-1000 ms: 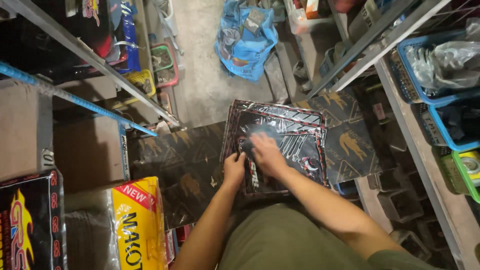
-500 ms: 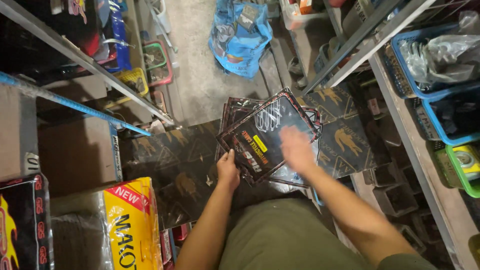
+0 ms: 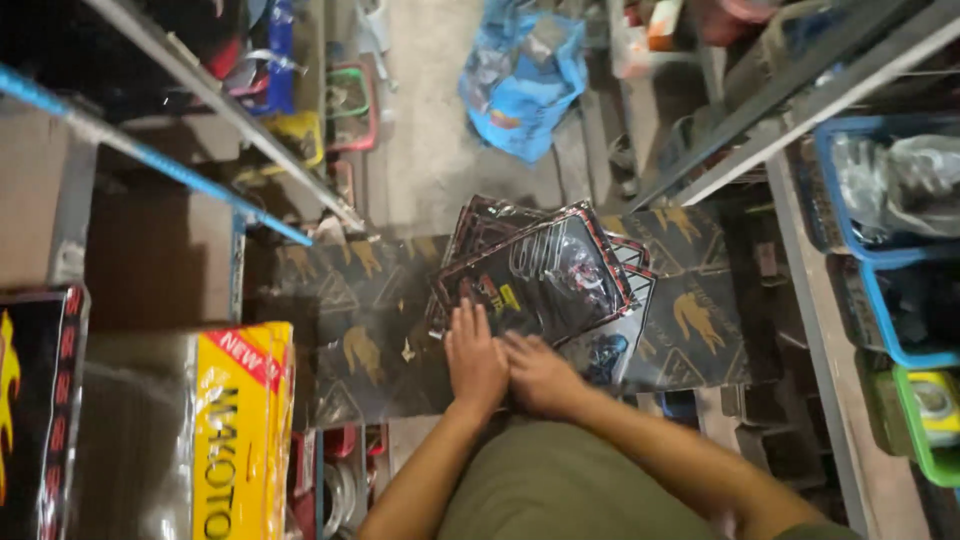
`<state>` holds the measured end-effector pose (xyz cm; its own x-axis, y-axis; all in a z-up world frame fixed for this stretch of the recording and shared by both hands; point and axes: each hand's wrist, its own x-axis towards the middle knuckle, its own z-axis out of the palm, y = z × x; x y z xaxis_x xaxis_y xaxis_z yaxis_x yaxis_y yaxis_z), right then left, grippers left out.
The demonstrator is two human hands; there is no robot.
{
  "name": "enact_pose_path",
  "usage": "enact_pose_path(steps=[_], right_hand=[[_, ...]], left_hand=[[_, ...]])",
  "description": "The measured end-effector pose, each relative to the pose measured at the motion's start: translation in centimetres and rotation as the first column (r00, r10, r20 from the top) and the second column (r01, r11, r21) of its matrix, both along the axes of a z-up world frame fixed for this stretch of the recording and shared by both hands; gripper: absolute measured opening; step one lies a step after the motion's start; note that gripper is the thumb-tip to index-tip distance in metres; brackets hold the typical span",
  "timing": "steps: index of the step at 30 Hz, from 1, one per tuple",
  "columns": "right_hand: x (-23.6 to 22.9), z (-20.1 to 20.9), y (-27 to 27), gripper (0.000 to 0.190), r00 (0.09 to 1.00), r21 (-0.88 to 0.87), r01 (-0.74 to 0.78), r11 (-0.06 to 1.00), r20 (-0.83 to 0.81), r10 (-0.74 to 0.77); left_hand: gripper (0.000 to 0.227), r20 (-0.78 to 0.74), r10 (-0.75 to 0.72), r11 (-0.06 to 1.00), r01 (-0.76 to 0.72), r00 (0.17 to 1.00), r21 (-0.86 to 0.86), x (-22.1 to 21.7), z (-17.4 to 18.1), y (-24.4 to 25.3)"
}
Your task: The person stacks and arranges multiple packaged floor mats on a table in a storage area. They handle the mats one by one, aligning them into a neat pile, and occasionally move the stack to a nearby shelf.
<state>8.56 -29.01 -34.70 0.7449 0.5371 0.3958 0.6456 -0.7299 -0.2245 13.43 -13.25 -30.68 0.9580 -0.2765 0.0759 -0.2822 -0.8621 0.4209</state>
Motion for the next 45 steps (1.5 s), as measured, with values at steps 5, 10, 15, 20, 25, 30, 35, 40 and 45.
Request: enact_pose_path(steps=[5, 10, 15, 20, 25, 30, 35, 40, 45], right_hand=[[1.7, 0.9, -8.6, 0.042, 0.969, -0.099, 0.240, 0.966, 0.087, -0.232], [3.0, 1.4, -13.3, 0.045, 0.868, -0.191, 0.494, 0.848, 0.058, -0.493], [5.1, 2.0, -11.7, 0.068, 0.797, -0.166, 0.592, 0.789, -0.025, -0.604], [5.2, 2.1, -8.3, 0.059, 0.952, -0.177, 0.286, 0.942, -0.056, -0.300], [5.3, 0.5, -8.0, 0.054, 0.998, -0.072, 0.059, 0.996, 0.005, -0.059], [10.8, -2.8, -11.9, 0.070, 0.932, -0.276, 0.357, 0.893, 0.178, -0.317], [14.1, 0.6, -11.9, 0.062, 0.784, -0.253, 0.603, 0.757, 0.014, -0.620], [15.6, 0.8, -5.2, 0.063, 0.806, -0.250, 0.581, 0.775, 0.046, -0.590], [15.4, 1.2, 4.1, 0.057, 0.937, -0.207, 0.349, 0.914, 0.085, -0.339]], left_hand=[[0.077, -0.172, 0.023, 0.991, 0.000, 0.985, 0.132, -1.3, -0.6, -1.6], [0.069, -0.199, 0.050, 0.981, -0.011, 0.979, 0.191, -2.7, 1.5, -3.8], [0.062, -0.552, -0.026, 0.933, 0.219, 0.833, 0.286, -4.1, 5.8, -7.1], [0.071, -0.511, -0.053, 0.952, 0.197, 0.858, 0.234, -5.8, 3.7, -8.0], [0.064, -0.502, -0.061, 0.944, 0.214, 0.863, 0.253, -5.0, 3.7, -7.1], [0.065, -0.475, -0.123, 0.968, 0.211, 0.871, 0.138, -4.1, 6.8, -6.2], [0.053, -0.462, -0.139, 0.990, 0.118, 0.876, -0.075, -3.1, 3.6, -3.9], [0.037, -0.379, 0.018, 0.913, -0.170, 0.925, -0.371, 0.3, 2.5, 2.0], [0.033, -0.259, 0.139, 0.877, -0.240, 0.956, -0.415, 3.5, 1.3, 7.9]])
